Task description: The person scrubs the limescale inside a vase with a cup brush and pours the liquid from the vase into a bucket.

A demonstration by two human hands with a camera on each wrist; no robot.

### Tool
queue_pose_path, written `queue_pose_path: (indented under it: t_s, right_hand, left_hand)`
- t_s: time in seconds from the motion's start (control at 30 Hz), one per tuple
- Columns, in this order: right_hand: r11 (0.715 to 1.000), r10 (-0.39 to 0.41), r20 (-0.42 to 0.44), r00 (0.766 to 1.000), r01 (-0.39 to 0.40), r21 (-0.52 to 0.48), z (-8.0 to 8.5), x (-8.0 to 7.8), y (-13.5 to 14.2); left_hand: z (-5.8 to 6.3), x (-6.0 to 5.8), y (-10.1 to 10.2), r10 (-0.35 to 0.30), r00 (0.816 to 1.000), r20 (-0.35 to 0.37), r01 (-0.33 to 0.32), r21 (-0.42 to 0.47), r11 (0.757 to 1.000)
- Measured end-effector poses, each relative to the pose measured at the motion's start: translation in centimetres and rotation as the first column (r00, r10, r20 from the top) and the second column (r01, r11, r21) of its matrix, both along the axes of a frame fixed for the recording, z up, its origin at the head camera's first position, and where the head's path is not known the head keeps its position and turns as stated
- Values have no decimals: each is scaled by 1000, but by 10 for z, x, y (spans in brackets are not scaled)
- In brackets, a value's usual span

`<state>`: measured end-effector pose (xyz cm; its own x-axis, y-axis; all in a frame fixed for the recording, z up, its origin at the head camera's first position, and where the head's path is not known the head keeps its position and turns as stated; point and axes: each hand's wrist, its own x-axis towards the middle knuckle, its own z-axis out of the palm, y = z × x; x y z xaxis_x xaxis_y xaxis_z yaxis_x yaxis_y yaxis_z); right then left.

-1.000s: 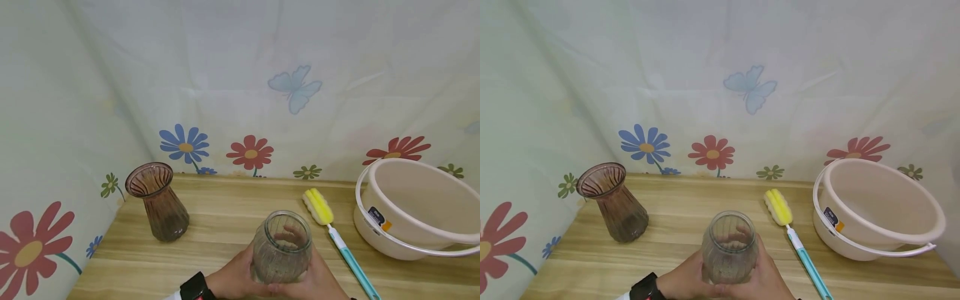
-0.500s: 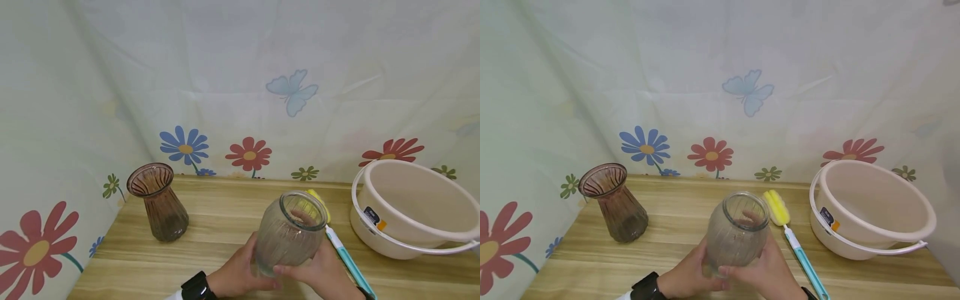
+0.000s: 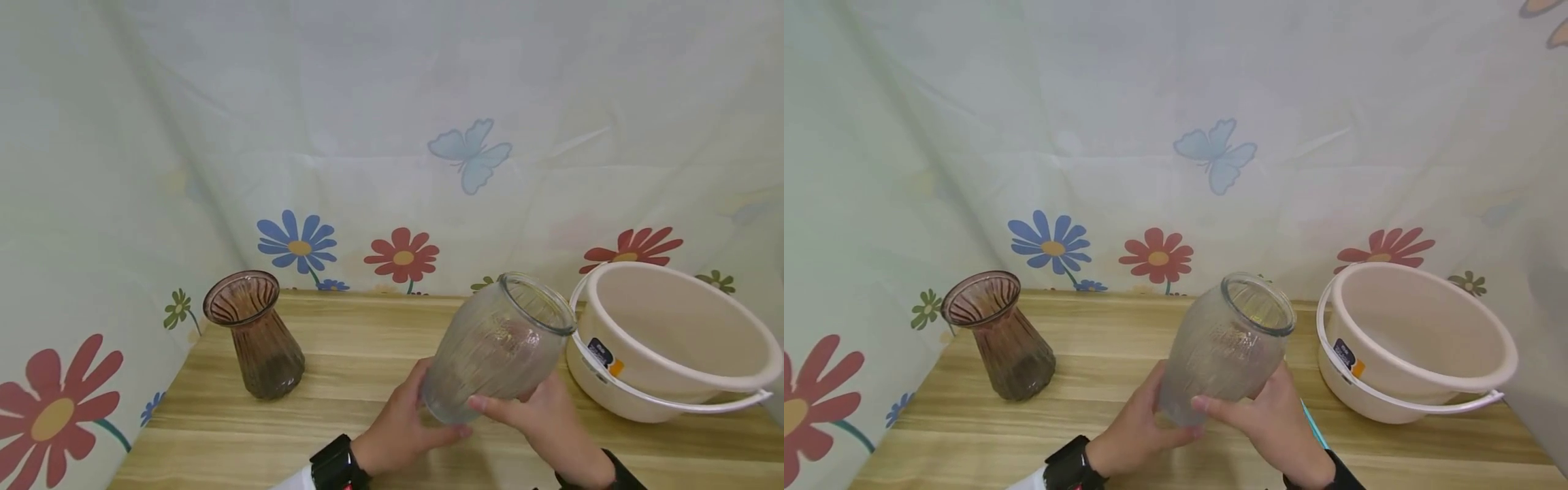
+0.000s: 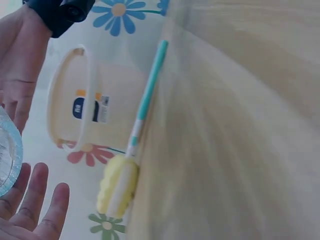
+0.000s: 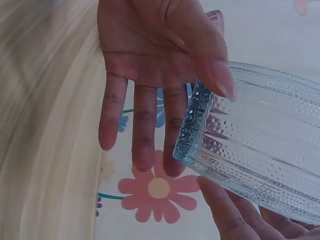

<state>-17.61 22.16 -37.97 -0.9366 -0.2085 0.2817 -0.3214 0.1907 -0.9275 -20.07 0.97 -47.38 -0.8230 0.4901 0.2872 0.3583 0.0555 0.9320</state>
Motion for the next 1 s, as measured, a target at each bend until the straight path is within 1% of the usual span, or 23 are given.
queue_pose_path:
  t_s: [0.13,0.2,0.23,0.3,0.4,0.47,0.6,0.8,0.87,0.93,1.0]
  right_hand:
    - [998,-31,47,998,34,-56,7,-2,5]
    - [996,-48,59,997,52,-75,9,-3,9]
    - [995,-57,62,996,62,-79,10,-3,11]
    - [990,-51,72,996,60,-127,10,-5,16]
    - [974,-26,73,997,42,-224,12,-9,21]
    - [951,7,66,998,14,-308,13,-11,23]
    - [903,54,36,998,-33,-428,13,-13,31]
    - [814,109,-29,994,-106,-571,12,-21,41]
    - [795,124,-36,992,-121,-595,14,-24,43]
    - [777,144,-22,989,-127,-617,17,-25,45]
    - [774,167,6,986,-127,-621,20,-25,47]
  left_hand:
    - [11,-2,5,0,999,49,-2,32,999]
    - [16,-3,7,-7,998,60,4,54,999]
    - [19,-3,9,-9,998,54,6,66,998]
    - [26,-4,12,-10,999,44,6,86,996]
    - [36,-6,17,-16,999,31,12,115,993]
    - [42,-6,20,-23,999,36,18,133,991]
    - [52,-8,27,-47,998,51,37,175,984]
    - [62,-10,38,-76,995,59,59,237,970]
    - [65,-11,41,-76,994,75,55,256,965]
    - [68,-11,45,-69,994,85,43,272,961]
    - [71,-12,50,-58,994,89,30,283,959]
